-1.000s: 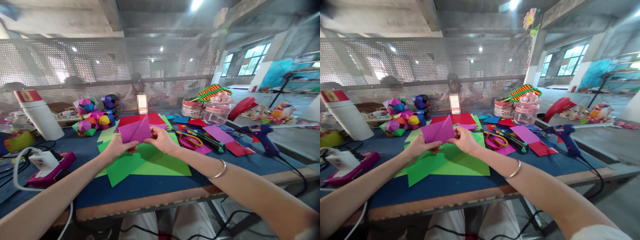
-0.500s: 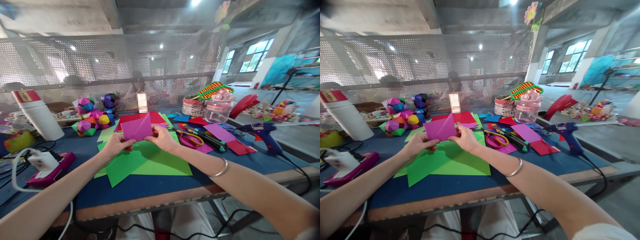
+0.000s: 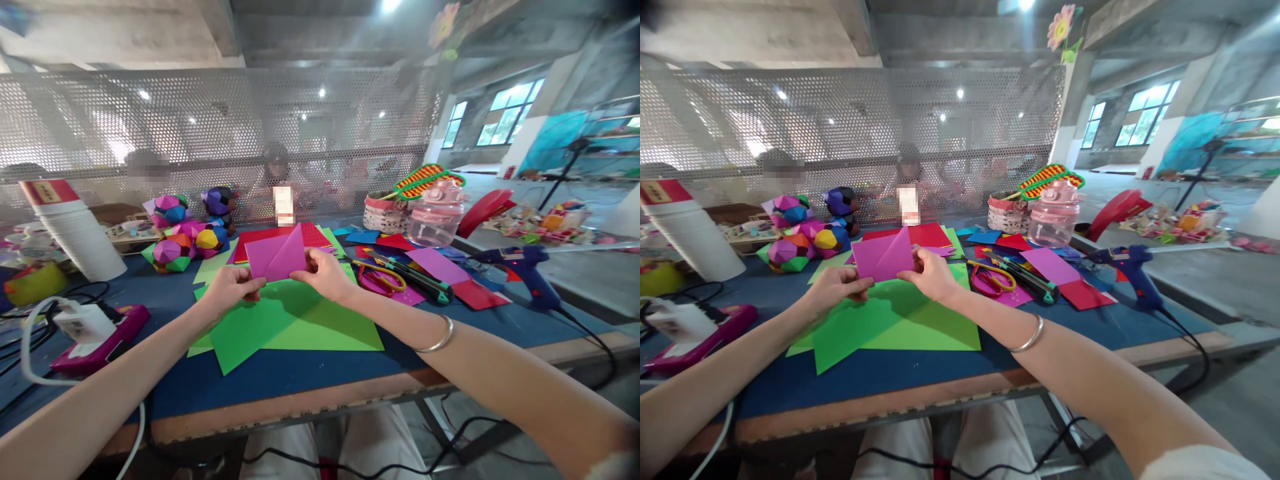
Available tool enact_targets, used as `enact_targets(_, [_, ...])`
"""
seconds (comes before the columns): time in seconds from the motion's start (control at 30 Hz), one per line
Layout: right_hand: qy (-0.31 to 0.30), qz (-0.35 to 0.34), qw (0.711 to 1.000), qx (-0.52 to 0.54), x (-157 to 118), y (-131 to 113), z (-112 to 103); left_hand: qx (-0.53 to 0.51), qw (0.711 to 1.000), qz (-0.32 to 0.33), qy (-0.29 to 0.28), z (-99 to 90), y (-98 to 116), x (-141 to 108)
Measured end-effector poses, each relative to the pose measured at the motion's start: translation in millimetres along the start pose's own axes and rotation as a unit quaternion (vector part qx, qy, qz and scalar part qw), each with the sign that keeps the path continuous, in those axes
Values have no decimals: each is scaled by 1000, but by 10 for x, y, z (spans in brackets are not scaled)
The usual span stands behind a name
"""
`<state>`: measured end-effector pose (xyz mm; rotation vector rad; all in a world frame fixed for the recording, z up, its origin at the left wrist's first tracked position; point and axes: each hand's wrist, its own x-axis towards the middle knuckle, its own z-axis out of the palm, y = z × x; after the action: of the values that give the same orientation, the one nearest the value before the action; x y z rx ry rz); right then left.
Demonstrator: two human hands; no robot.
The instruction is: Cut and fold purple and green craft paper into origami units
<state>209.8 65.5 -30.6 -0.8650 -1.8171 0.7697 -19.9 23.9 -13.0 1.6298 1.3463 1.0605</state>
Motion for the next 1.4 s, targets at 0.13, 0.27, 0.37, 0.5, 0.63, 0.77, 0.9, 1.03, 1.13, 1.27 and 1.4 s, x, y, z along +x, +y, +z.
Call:
enact_targets(0.13, [2, -3, 1000, 1, 6, 11, 7, 10, 1000, 11, 8, 3, -10, -2])
enact_targets(0.27, [11, -4, 1000, -8, 13, 26, 1, 7, 1000, 15, 4, 16, -10, -7])
enact_targets(0.37, [9, -1, 1000, -13, 12, 39, -9, 4, 1000, 19, 0, 12, -13, -7])
enact_targets(0.5, [1, -7, 1000, -2, 11, 57, -15, -3, 1000, 24, 1, -10, -22, 6])
enact_targets(0.63, [-2, -11, 1000, 3, 9, 55, -10, -2, 1000, 24, 4, -20, -18, 17])
enact_targets(0.77, [-8, -16, 1000, 12, 2, 31, -15, -2, 1000, 26, 8, -19, -11, 21])
enact_targets(0.9, [-14, -21, 1000, 0, 10, 18, -38, -5, 1000, 28, 13, -27, -16, 29])
enact_targets(1.03, [-14, -35, 999, -33, 28, 37, -58, -10, 999, 27, 16, -35, -24, 37])
enact_targets(1.13, [-9, -33, 998, -48, 37, 62, -66, -14, 1000, 22, 16, -37, -40, 44])
enact_targets(1.27, [-9, -32, 998, -54, 38, 79, -76, -17, 1000, 16, 20, -40, -72, 59])
enact_targets(1.4, [-12, -27, 998, -57, 35, 80, -74, -19, 999, 14, 24, -38, -81, 64])
